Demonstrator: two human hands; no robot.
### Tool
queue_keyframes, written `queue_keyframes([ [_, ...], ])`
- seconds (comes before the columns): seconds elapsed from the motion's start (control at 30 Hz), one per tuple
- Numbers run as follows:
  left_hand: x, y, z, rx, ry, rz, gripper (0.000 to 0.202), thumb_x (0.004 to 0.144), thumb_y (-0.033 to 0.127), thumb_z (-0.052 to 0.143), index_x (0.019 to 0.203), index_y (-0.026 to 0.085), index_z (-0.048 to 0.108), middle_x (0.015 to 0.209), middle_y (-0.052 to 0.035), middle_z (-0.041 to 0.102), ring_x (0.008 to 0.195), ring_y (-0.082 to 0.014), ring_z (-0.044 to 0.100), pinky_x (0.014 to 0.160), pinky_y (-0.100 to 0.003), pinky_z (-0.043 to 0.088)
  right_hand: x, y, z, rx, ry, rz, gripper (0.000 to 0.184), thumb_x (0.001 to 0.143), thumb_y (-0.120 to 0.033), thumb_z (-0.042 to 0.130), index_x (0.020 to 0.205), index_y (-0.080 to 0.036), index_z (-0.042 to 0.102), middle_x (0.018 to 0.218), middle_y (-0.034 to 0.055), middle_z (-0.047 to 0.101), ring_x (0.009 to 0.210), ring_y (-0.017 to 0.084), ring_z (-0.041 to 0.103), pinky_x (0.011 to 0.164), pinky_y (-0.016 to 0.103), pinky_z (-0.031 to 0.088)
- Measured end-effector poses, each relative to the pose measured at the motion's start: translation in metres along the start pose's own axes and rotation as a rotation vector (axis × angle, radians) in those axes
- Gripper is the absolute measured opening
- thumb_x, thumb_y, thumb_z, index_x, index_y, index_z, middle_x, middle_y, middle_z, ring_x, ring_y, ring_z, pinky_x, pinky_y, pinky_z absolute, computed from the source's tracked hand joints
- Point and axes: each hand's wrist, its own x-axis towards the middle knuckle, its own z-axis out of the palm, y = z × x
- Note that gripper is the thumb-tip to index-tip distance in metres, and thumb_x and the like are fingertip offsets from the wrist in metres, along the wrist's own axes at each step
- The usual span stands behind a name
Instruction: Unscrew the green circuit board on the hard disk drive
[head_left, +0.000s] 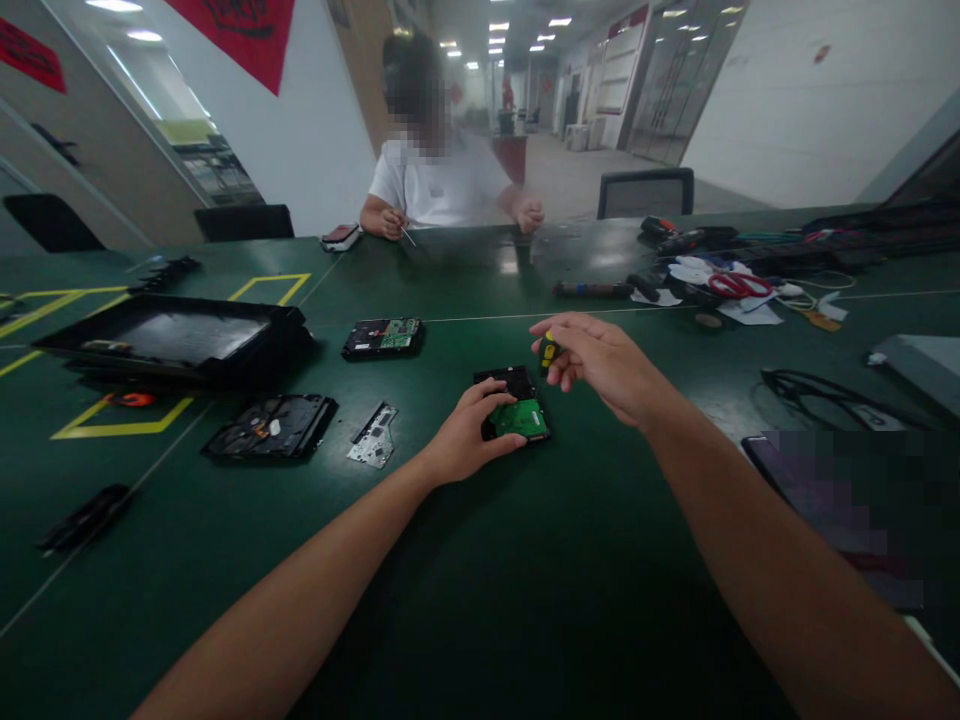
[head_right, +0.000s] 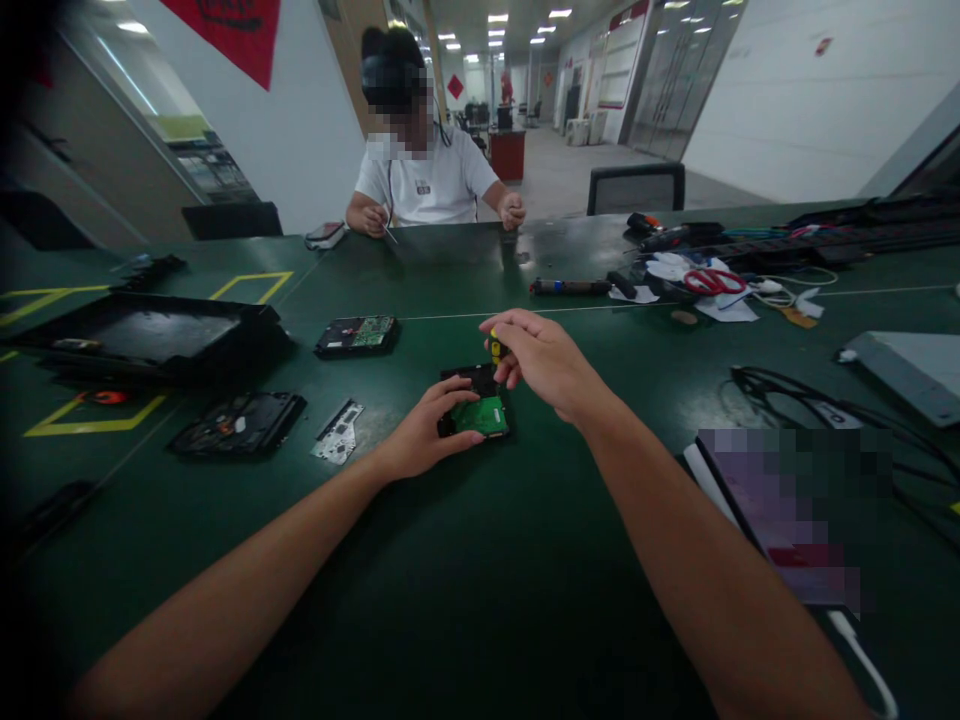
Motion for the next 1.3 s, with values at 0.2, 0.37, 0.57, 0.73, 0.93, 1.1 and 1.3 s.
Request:
queue_keyframes([
  [0.2,-0.0003,-0.0001,0.0004,-0.010,0.008,0.002,0.056,0.091,0.047,0.080,0.141,0.026,0.063,0.161,-0.0130,0.049,0.158,-0.0334,0.039,0.131,-0.056,0.034,-0.0011,0.0010,-0.0013,-0.097,0.048,-0.045,0.019,0.098,-0.039,0.070,0.096,-0.020,0.073,0.072,0.0000,0.066,0.058,0.011,0.059,0.051,0.022,0.045],
  [0.37,-0.0002,-0.0004,-0.0001,-0.007,0.000,0.001,0.057,0.091,0.048,0.080,0.142,0.028,0.062,0.161,-0.0118,0.049,0.158,-0.0340,0.039,0.131,-0.058,0.034,-0.0020,0.0002,-0.0002,-0.115,0.099,-0.005,0.021,0.094,-0.040,0.075,0.090,-0.020,0.067,0.064,-0.0010,0.063,0.055,0.012,0.056,0.049,0.022,0.043],
  [0.57,-0.0002,0.0005,-0.0009,-0.003,0.004,0.008,0.057,0.091,0.048,0.080,0.141,0.027,0.063,0.160,-0.0131,0.050,0.157,-0.0337,0.040,0.131,-0.057,0.035,-0.0018,-0.0009,-0.0016,-0.077,0.062,-0.046,0.015,0.099,-0.034,0.066,0.102,-0.022,0.073,0.107,0.0057,0.077,0.055,0.008,0.056,0.042,0.021,0.036],
  [0.73,0.0000,0.0013,-0.0003,-0.003,0.002,-0.002,0.056,0.091,0.048,0.080,0.141,0.028,0.063,0.161,-0.0125,0.050,0.158,-0.0340,0.039,0.130,-0.058,0.035,0.0000,0.0007,-0.0011,-0.040,0.045,-0.032,0.020,0.100,-0.035,0.062,0.100,-0.020,0.075,0.104,0.0076,0.075,0.057,0.009,0.059,0.044,0.022,0.041],
  [0.93,0.0003,-0.0013,0.0008,-0.003,0.005,0.003,0.057,0.090,0.048,0.081,0.141,0.029,0.064,0.161,-0.0119,0.050,0.158,-0.0346,0.039,0.131,-0.058,0.034,0.0003,-0.0005,-0.0021,-0.033,0.051,-0.017,0.019,0.098,-0.035,0.064,0.101,-0.021,0.076,0.096,0.0065,0.075,0.058,0.010,0.059,0.045,0.023,0.041],
  [1.1,0.0001,-0.0019,0.0006,0.001,0.003,0.005,0.057,0.091,0.048,0.081,0.142,0.028,0.063,0.161,-0.0119,0.050,0.158,-0.0346,0.038,0.131,-0.058,0.034,-0.0007,-0.0013,-0.0034,-0.106,0.079,-0.032,0.015,0.098,-0.033,0.066,0.097,-0.021,0.076,0.072,0.0012,0.065,0.058,0.012,0.057,0.048,0.022,0.040],
  [1.3,-0.0001,-0.0001,-0.0002,-0.012,0.003,-0.001,0.057,0.091,0.048,0.081,0.141,0.027,0.063,0.161,-0.0129,0.049,0.158,-0.0340,0.039,0.131,-0.057,0.034,-0.0011,-0.0004,-0.0016,-0.090,0.088,-0.010,0.019,0.093,-0.036,0.075,0.088,-0.020,0.068,0.070,0.0002,0.065,0.055,0.011,0.057,0.047,0.022,0.041],
])
